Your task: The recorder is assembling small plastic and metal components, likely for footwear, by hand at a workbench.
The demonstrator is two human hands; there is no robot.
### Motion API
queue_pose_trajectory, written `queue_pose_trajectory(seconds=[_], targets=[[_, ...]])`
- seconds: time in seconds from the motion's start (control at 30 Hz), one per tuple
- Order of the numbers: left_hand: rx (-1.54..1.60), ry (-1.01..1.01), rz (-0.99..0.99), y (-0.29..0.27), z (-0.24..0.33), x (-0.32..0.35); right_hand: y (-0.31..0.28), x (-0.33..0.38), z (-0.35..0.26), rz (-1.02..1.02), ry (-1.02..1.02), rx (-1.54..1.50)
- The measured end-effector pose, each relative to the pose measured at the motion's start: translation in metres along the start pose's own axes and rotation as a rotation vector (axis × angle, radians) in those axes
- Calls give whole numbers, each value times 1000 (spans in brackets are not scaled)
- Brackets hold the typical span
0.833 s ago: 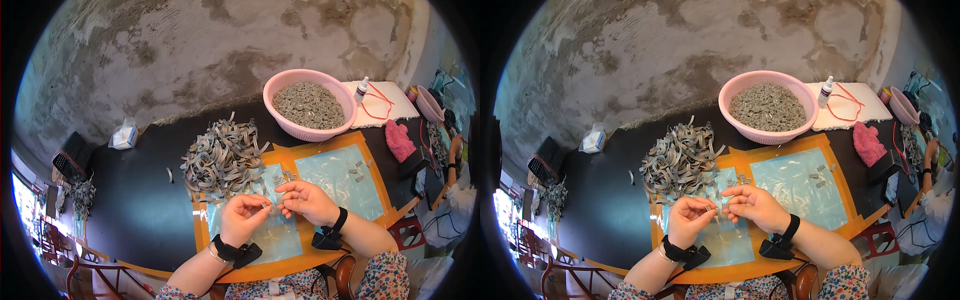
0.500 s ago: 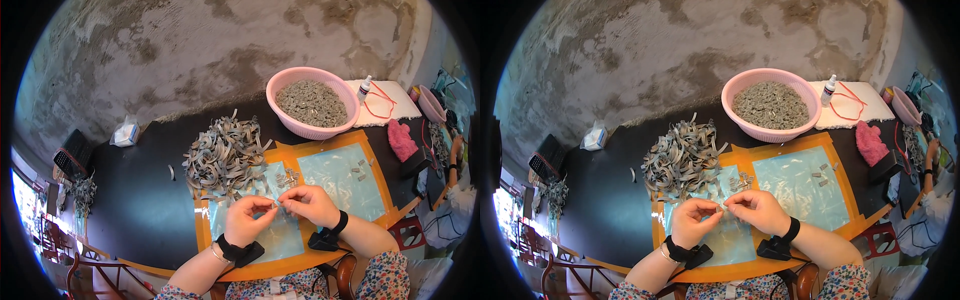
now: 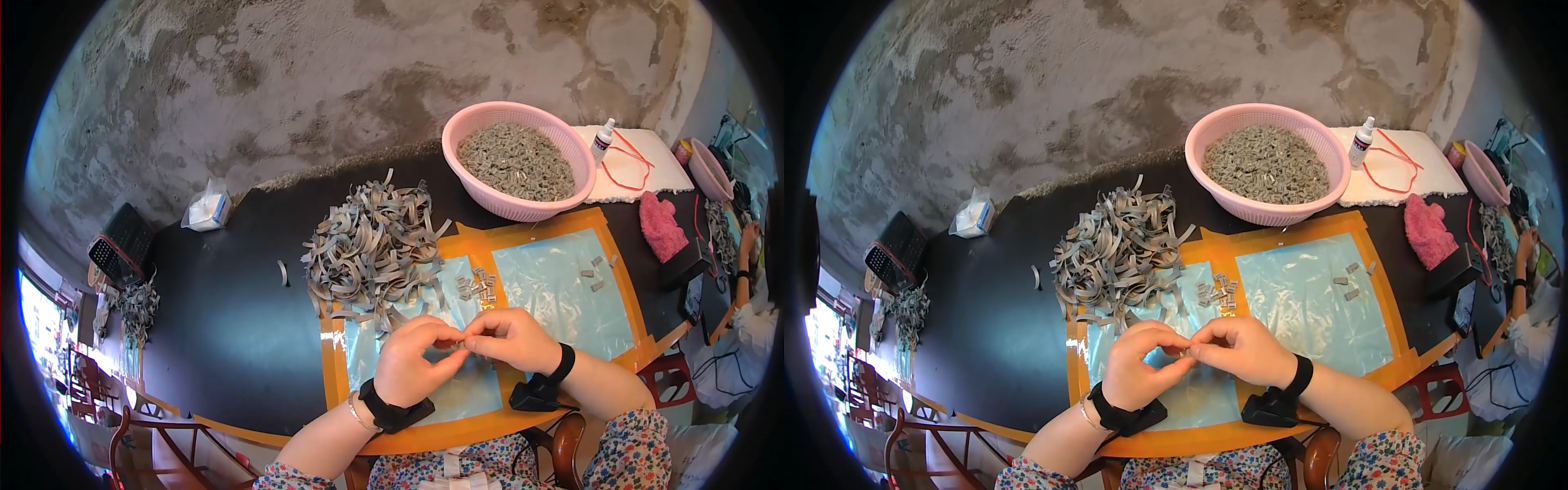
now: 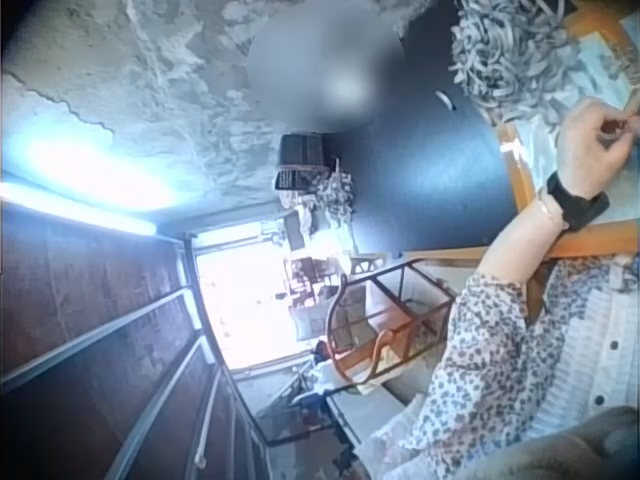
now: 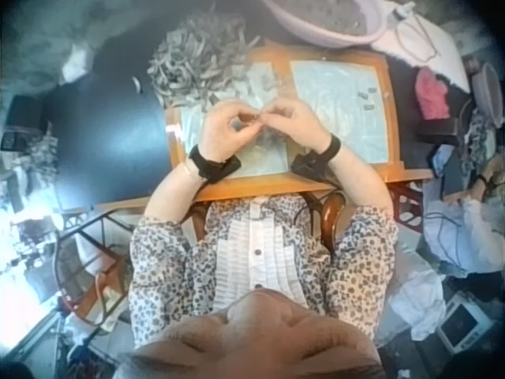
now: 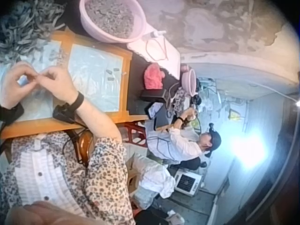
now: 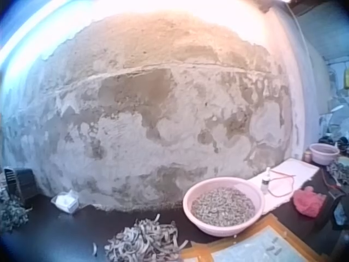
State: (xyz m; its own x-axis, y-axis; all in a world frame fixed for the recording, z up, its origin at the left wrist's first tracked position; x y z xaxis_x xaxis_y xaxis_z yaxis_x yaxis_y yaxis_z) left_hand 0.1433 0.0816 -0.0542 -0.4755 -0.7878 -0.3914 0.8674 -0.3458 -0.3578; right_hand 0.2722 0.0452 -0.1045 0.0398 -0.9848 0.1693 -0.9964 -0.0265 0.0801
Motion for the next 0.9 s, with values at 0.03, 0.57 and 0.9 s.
queue_pose_trajectory(seconds=[0.03, 0.57, 0.9], targets=[[1, 6, -21, -1, 0, 0, 2, 0, 1, -39, 64, -44], [481, -112, -3, 5, -31, 6, -1, 1, -13, -102, 41, -466], [690, -164, 10, 10, -35, 10, 3, 2, -2, -150, 146, -576]])
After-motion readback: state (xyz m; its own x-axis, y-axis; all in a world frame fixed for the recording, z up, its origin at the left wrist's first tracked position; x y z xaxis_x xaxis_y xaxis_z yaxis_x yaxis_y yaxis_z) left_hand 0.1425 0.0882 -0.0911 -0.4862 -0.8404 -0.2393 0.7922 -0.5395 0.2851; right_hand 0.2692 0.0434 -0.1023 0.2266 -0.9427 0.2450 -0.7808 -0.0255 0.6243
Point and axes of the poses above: each hand's wrist, its own x-axis away from the middle knuckle, its own y-axis out of the palm, z = x × y, the point moved 7 cm from there along -x, towards the middle knuckle, and after that the axes turned 9 degrees about z, right-handed, at the moved point
